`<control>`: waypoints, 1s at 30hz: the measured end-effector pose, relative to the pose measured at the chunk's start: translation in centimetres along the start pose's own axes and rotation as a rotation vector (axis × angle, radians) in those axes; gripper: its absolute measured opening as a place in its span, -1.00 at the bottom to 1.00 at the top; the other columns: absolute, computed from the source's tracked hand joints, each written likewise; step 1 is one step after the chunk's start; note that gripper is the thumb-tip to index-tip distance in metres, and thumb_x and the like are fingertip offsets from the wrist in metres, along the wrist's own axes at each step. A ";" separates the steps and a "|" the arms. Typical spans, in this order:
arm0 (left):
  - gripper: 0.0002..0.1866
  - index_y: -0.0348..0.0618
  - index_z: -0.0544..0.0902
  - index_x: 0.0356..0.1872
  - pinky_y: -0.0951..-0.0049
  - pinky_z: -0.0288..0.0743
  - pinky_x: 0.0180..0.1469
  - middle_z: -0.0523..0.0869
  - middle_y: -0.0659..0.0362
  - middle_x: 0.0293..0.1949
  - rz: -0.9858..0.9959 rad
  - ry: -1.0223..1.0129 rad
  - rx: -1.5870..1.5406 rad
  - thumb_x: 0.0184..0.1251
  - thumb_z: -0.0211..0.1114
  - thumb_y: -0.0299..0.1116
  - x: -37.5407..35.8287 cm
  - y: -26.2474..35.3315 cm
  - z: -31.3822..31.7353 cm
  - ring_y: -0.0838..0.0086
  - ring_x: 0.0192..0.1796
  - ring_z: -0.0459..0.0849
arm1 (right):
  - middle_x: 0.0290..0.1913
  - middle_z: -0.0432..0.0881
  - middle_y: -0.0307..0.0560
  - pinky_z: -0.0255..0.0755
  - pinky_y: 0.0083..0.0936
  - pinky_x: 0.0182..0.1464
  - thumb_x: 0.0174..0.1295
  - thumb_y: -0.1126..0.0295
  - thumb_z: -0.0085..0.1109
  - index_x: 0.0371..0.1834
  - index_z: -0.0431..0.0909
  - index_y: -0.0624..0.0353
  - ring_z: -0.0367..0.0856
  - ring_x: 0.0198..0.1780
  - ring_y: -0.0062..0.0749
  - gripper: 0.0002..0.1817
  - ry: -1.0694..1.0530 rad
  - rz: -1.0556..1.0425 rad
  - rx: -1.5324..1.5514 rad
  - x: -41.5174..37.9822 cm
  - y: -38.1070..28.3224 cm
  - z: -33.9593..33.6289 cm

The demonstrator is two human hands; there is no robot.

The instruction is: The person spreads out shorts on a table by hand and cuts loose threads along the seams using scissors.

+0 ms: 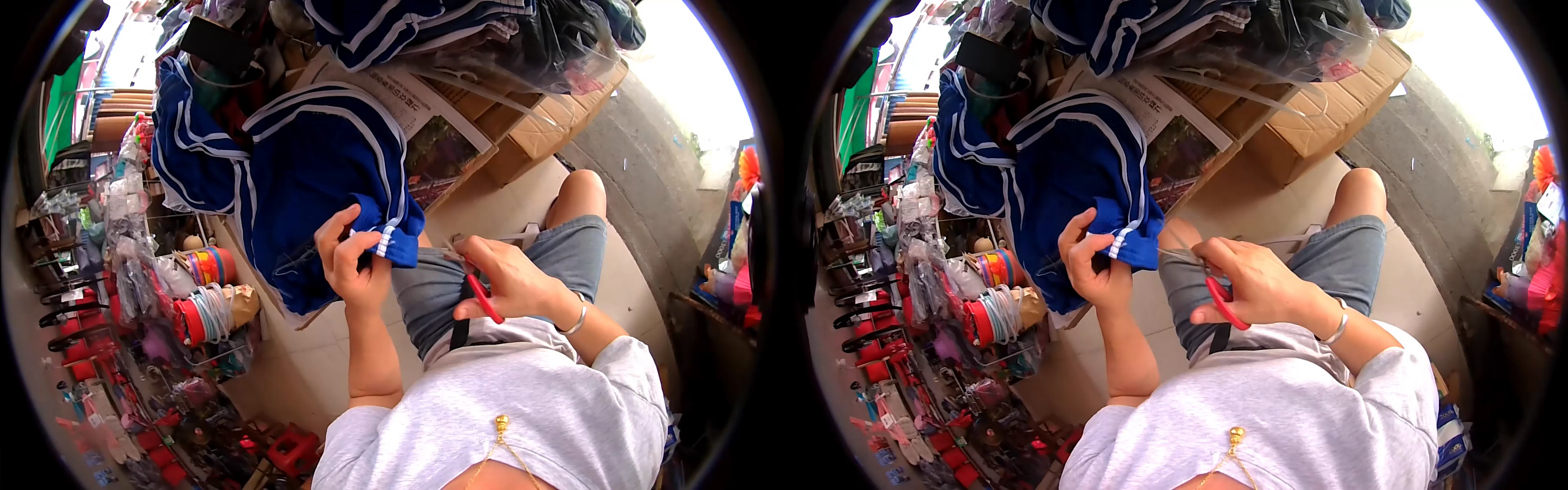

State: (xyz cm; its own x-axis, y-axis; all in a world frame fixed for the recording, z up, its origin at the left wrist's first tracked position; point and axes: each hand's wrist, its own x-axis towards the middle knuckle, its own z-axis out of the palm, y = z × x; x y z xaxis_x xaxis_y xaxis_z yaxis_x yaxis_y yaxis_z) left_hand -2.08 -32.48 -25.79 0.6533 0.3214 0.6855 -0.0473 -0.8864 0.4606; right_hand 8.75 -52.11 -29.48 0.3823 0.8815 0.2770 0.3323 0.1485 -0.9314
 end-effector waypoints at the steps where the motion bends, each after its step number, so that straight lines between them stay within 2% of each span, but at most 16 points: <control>1: -0.67 -0.11 0.55 -0.32 0.43 0.44 -0.03 0.55 -0.06 0.01 0.098 0.028 0.089 -0.12 0.45 -0.65 0.0 0.2 0.1 0.27 -0.03 0.56 | -0.47 0.49 -0.05 0.42 -0.29 -0.30 -0.01 -0.16 0.36 -0.05 0.41 0.25 0.53 -0.41 -0.10 -0.28 -0.003 0.004 -0.004 0.2 -0.4 -0.1; 3: -0.65 -0.09 0.57 -0.34 0.41 0.44 -0.05 0.56 -0.04 -0.02 0.111 0.060 0.127 -0.18 0.52 -0.61 -0.6 0.5 0.3 0.24 -0.03 0.56 | -0.48 0.48 -0.04 0.40 -0.27 -0.33 0.00 -0.11 0.37 -0.05 0.41 0.24 0.51 -0.43 -0.08 -0.32 -0.033 0.102 -0.066 0.7 -0.9 0.0; 5: -0.64 0.01 0.63 -0.32 0.50 0.41 -0.26 0.56 0.04 -0.01 0.068 0.100 0.126 -0.19 0.48 -0.63 -1.2 0.7 0.4 0.30 -0.12 0.54 | -0.49 0.47 -0.03 0.38 -0.27 -0.36 0.00 -0.04 0.41 -0.05 0.42 0.23 0.50 -0.44 -0.09 -0.36 0.000 0.079 -0.081 0.9 -1.0 0.2; 7: -0.63 -0.01 0.63 -0.32 0.49 0.43 -0.25 0.57 0.05 -0.06 0.043 0.079 0.132 -0.21 0.48 -0.64 -1.4 0.9 0.4 0.29 -0.14 0.55 | -0.46 0.48 -0.09 0.39 -0.42 -0.33 -0.02 0.08 0.47 -0.06 0.42 0.25 0.50 -0.44 -0.31 -0.39 0.022 0.096 -0.075 0.9 -1.0 0.5; 8: -0.62 -0.03 0.64 -0.31 0.48 0.45 -0.25 0.58 0.06 -0.10 0.020 0.056 0.138 -0.22 0.48 -0.65 -1.5 1.0 0.4 0.29 -0.16 0.57 | -0.46 0.48 -0.09 0.39 -0.42 -0.33 -0.02 0.08 0.47 -0.06 0.42 0.25 0.50 -0.44 -0.31 -0.39 0.019 0.101 -0.076 0.8 -1.0 0.6; 10: -0.62 -0.05 0.64 -0.30 0.45 0.48 -0.22 0.60 0.06 -0.13 -0.022 0.013 0.100 -0.22 0.48 -0.65 -1.6 1.5 0.6 0.28 -0.17 0.58 | -0.36 0.55 -0.15 0.41 -0.56 -0.28 0.02 0.32 0.48 0.02 0.39 0.23 0.52 -0.36 -0.53 -0.45 0.013 0.329 0.228 0.7 -0.9 1.1; 11: -0.62 -0.07 0.64 -0.29 0.42 0.50 -0.20 0.61 0.07 -0.17 -0.057 -0.029 0.065 -0.22 0.48 -0.66 -1.7 1.8 0.7 0.28 -0.18 0.60 | -0.36 0.55 -0.15 0.41 -0.56 -0.28 0.02 0.32 0.48 0.02 0.39 0.23 0.52 -0.36 -0.53 -0.45 0.012 0.336 0.225 0.8 -0.6 1.8; 13: -0.63 -0.12 0.64 -0.27 0.39 0.53 -0.15 0.63 0.06 -0.20 -0.100 -0.048 0.015 -0.19 0.43 -0.68 -2.0 2.2 0.9 0.25 -0.17 0.63 | -0.22 0.59 -0.15 0.44 -0.62 -0.27 0.05 0.50 0.41 0.09 0.34 0.21 0.54 -0.25 -0.61 -0.46 0.325 0.348 0.773 1.1 0.0 3.7; 14: -0.64 -0.14 0.63 -0.26 0.40 0.53 -0.15 0.65 0.06 -0.20 -0.096 -0.087 -0.007 -0.18 0.41 -0.69 -2.0 2.4 0.9 0.26 -0.18 0.64 | -0.12 0.57 -0.16 0.45 -0.64 -0.19 0.06 0.56 0.38 0.13 0.30 0.19 0.52 -0.19 -0.62 -0.42 0.320 0.402 0.885 1.3 0.0 3.8; 17: -0.64 -0.19 0.61 -0.20 0.41 0.53 -0.13 0.66 0.04 -0.17 -0.112 -0.184 -0.065 -0.12 0.31 -0.70 -1.7 3.1 0.1 0.27 -0.16 0.64 | -0.13 0.56 -0.13 0.43 -0.66 -0.15 0.05 0.59 0.37 0.14 0.30 0.18 0.51 -0.20 -0.65 -0.42 0.374 0.330 0.957 2.2 -0.1 4.5; 19: -0.69 -0.23 0.65 -0.22 0.38 0.55 -0.15 0.67 0.03 -0.19 -0.172 -0.222 -0.186 -0.09 0.35 -0.61 -1.5 3.3 -0.6 0.22 -0.17 0.65 | -0.12 0.56 -0.14 0.43 -0.67 -0.16 0.05 0.59 0.36 0.13 0.31 0.18 0.50 -0.21 -0.65 -0.43 0.381 0.317 0.969 2.2 0.2 5.1; 23: -0.73 -0.26 0.65 -0.20 0.44 0.56 -0.22 0.70 0.06 -0.28 -0.197 -0.260 -0.098 -0.01 0.38 -0.53 -1.9 3.6 -0.8 0.27 -0.28 0.68 | -0.17 0.59 -0.14 0.41 -0.65 -0.16 0.03 0.59 0.35 0.12 0.33 0.18 0.48 -0.24 -0.64 -0.43 0.365 0.303 0.880 2.3 0.0 5.2; 25: -0.75 -0.28 0.65 -0.21 0.48 0.55 -0.28 0.71 0.08 -0.38 -0.299 -0.239 -0.067 0.05 0.41 -0.47 -1.8 4.0 -0.5 0.34 -0.38 0.68 | -0.19 0.60 -0.14 0.41 -0.64 -0.16 0.02 0.59 0.34 0.12 0.34 0.18 0.48 -0.24 -0.63 -0.44 0.369 0.294 0.809 2.3 -0.1 5.0; 30: -0.79 -0.31 0.65 -0.22 0.48 0.55 -0.30 0.71 0.06 -0.39 -0.405 -0.244 -0.143 0.09 0.38 -0.52 -1.3 4.3 -0.6 0.38 -0.38 0.69 | -0.24 0.61 -0.14 0.42 -0.60 -0.14 0.00 0.60 0.34 0.11 0.36 0.19 0.50 -0.23 -0.60 -0.45 0.379 0.253 0.663 2.1 -0.2 4.9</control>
State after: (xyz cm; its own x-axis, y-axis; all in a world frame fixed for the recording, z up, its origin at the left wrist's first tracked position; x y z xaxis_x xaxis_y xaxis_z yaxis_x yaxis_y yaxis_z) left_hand -3.63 -36.55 -24.35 0.7976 0.5282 0.2913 0.1550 -0.6462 0.7472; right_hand 5.30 -48.07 -29.84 0.6834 0.7299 -0.0108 -0.3396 0.3047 -0.8898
